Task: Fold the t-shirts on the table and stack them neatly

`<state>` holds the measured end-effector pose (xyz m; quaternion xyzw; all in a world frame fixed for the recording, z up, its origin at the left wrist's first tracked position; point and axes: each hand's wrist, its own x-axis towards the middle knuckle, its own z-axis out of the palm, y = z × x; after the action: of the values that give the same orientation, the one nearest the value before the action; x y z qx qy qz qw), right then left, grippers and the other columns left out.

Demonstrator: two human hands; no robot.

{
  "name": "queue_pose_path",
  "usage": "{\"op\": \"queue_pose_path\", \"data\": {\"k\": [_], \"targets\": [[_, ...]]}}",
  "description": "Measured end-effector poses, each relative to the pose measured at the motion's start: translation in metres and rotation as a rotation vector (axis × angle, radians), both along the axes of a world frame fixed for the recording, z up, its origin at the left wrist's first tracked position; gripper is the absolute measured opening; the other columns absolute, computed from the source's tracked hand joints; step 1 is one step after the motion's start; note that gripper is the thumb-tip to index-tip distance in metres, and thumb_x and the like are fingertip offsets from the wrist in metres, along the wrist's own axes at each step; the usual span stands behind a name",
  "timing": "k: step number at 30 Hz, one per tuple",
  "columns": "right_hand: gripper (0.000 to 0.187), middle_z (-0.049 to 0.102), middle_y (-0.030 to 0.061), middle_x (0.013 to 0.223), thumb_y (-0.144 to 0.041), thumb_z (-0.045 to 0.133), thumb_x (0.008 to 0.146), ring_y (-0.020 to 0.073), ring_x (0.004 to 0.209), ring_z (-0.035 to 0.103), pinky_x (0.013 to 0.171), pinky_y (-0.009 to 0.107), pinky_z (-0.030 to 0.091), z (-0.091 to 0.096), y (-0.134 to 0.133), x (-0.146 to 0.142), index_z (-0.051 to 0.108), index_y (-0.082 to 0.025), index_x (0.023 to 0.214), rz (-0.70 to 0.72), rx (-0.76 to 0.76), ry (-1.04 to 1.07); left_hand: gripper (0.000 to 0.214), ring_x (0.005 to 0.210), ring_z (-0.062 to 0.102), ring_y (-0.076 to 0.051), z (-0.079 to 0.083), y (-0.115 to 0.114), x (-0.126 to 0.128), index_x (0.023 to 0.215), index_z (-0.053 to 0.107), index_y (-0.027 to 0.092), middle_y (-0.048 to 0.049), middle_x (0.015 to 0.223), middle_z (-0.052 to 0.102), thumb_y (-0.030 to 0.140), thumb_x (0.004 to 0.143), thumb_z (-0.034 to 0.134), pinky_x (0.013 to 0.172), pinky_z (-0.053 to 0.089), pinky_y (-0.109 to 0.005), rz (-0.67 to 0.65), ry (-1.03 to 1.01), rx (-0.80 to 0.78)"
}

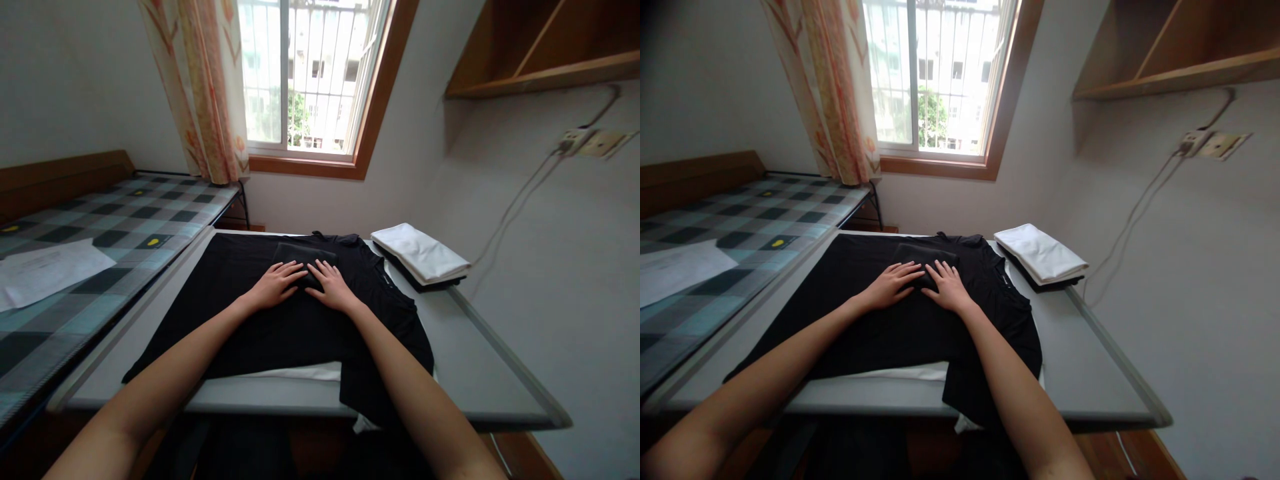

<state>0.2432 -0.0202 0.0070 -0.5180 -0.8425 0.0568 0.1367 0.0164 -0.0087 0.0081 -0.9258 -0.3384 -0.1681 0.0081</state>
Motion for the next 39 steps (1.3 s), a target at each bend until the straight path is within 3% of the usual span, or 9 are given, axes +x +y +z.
{"op": "queue_pose_path", "data": {"k": [39], "targets": [[0.072, 0.026, 0.0137, 0.157, -0.052, 0.054, 0.089, 0.0307, 0.146, 0.019, 0.115, 0.054, 0.020, -0.0009, 0.0000, 0.0002, 0.032, -0.023, 0.151, 0.003, 0.001, 0.008, 0.051, 0.142, 0.032, -0.022, -0.0026, 0.0011, -0.0006, 0.145, 0.040, 0.030, -0.0036, 0.153, 0.039, 0.032, 0.094, 0.046, 0.116, 0.025, -0.046, 0.001, -0.004, 0.006]]}}
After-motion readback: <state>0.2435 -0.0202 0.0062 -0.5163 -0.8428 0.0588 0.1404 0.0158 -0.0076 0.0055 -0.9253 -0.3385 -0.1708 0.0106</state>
